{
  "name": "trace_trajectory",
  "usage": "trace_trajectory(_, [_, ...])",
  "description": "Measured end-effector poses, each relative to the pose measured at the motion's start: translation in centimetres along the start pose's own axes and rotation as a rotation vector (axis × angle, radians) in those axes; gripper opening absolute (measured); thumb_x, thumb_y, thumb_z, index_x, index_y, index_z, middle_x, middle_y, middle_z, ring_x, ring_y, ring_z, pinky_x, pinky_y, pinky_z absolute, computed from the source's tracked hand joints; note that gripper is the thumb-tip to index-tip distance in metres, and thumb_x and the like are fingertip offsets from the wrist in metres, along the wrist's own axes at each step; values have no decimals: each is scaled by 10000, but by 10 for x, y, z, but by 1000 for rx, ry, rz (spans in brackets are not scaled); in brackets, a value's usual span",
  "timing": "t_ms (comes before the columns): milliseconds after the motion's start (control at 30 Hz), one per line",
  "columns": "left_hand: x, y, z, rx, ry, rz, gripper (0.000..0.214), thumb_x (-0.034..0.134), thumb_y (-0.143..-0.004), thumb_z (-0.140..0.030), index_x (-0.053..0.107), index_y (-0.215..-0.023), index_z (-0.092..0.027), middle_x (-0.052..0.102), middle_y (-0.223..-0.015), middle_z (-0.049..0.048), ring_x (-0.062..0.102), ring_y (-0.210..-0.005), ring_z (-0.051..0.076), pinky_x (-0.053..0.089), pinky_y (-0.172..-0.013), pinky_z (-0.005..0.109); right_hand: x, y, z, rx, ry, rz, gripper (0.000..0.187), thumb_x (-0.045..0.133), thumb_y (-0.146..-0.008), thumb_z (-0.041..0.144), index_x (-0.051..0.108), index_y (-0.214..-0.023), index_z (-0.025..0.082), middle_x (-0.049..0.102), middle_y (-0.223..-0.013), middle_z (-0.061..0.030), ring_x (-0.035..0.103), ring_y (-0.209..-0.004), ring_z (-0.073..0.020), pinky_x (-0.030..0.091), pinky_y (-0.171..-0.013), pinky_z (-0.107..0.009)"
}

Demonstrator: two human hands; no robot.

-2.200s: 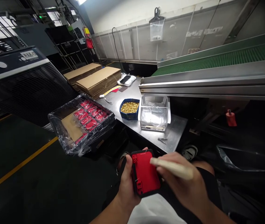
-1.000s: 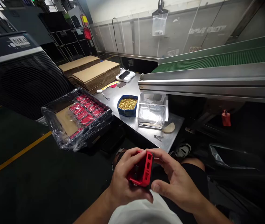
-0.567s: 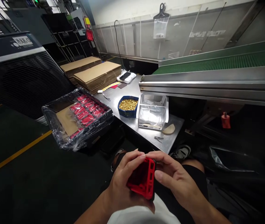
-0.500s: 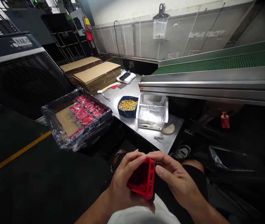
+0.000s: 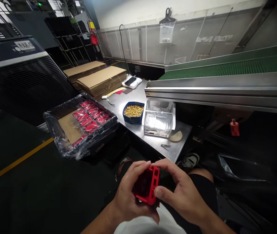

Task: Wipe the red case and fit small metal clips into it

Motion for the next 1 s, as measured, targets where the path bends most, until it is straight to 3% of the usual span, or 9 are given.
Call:
trace_trajectory(100, [0,-1,3,-30,28,-7,979,814,-572,-696,506,-1415,-308,551,-1323,129,551,-1201,341,440,-1075,409,-5,-3,-12,93,-25,-32,280,563,-929,454,673,-1096,257,689,-1034,-20,640,-974,-164,492,-896,-317])
trace_trajectory(167, [0,-2,3,-44,36,-4,960,765,-590,-741,512,-1409,-309,560,-1313,126,553,-1200,334,433,-1080,401,-8,-5,-17,120,-47,-42,328,476,-968,467,693,-1058,239,696,-970,-24,644,-916,-158,490,-857,-319])
trace_trajectory(300, [0,-3,4,-58,39,4,948,738,-600,-767,509,-1404,-319,546,-1315,116,553,-1200,323,440,-1068,386,-2,-5,-4,0,-1,22,342,681,-854,440,655,-1152,274,680,-1084,-12,626,-1027,-166,480,-942,-303])
trace_trajectory(433, [2,-1,13,-119,52,21,984,749,-571,-773,487,-1412,-333,508,-1351,102,536,-1227,321,434,-1080,374,-6,-11,-17,99,-68,-1,317,511,-953,458,688,-1083,230,714,-1031,-39,658,-972,-166,521,-912,-321])
trace_trajectory(567, [5,0,14,-131,33,47,996,752,-560,-780,485,-1410,-335,490,-1367,98,504,-1271,328,416,-1108,369,-43,-40,-55,87,265,-168,437,386,-979,504,675,-1042,183,727,-928,-71,681,-868,-192,577,-840,-367])
trace_trajectory(667, [3,0,13,-126,-9,51,1006,779,-561,-755,473,-1423,-336,466,-1382,100,494,-1281,334,423,-1113,377,-90,-58,-93,55,592,-390,461,546,-899,489,625,-1210,159,651,-1167,-154,594,-1097,-301,491,-1004,-518])
trace_trajectory(767, [2,0,14,-117,-75,61,994,809,-587,-712,456,-1439,-342,438,-1387,103,507,-1265,334,444,-1105,404,-120,-68,-130,55,772,-469,463,602,-855,425,650,-1229,156,591,-1249,-202,493,-1186,-393,405,-1036,-624])
trace_trajectory(867, [4,-1,12,-60,-161,79,997,812,-615,-698,424,-1462,-343,421,-1378,106,512,-1260,340,469,-1085,445,-130,-73,-150,30,864,-437,332,561,-885,395,728,-1100,205,646,-1153,-167,533,-1093,-366,445,-972,-581])
trace_trajectory(1000, [9,-4,7,27,-274,93,982,801,-684,-624,358,-1501,-305,396,-1374,116,496,-1280,342,424,-1147,532,-133,-75,-146,-27,882,-427,325,549,-907,423,723,-1077,208,678,-1055,-124,592,-1016,-297,492,-950,-478])
Point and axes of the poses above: each hand's wrist, its own y-axis away from the middle knuckle, its own x-axis out of the palm, z = x × y, the point moved 10 cm from there along -y, towards the middle knuckle
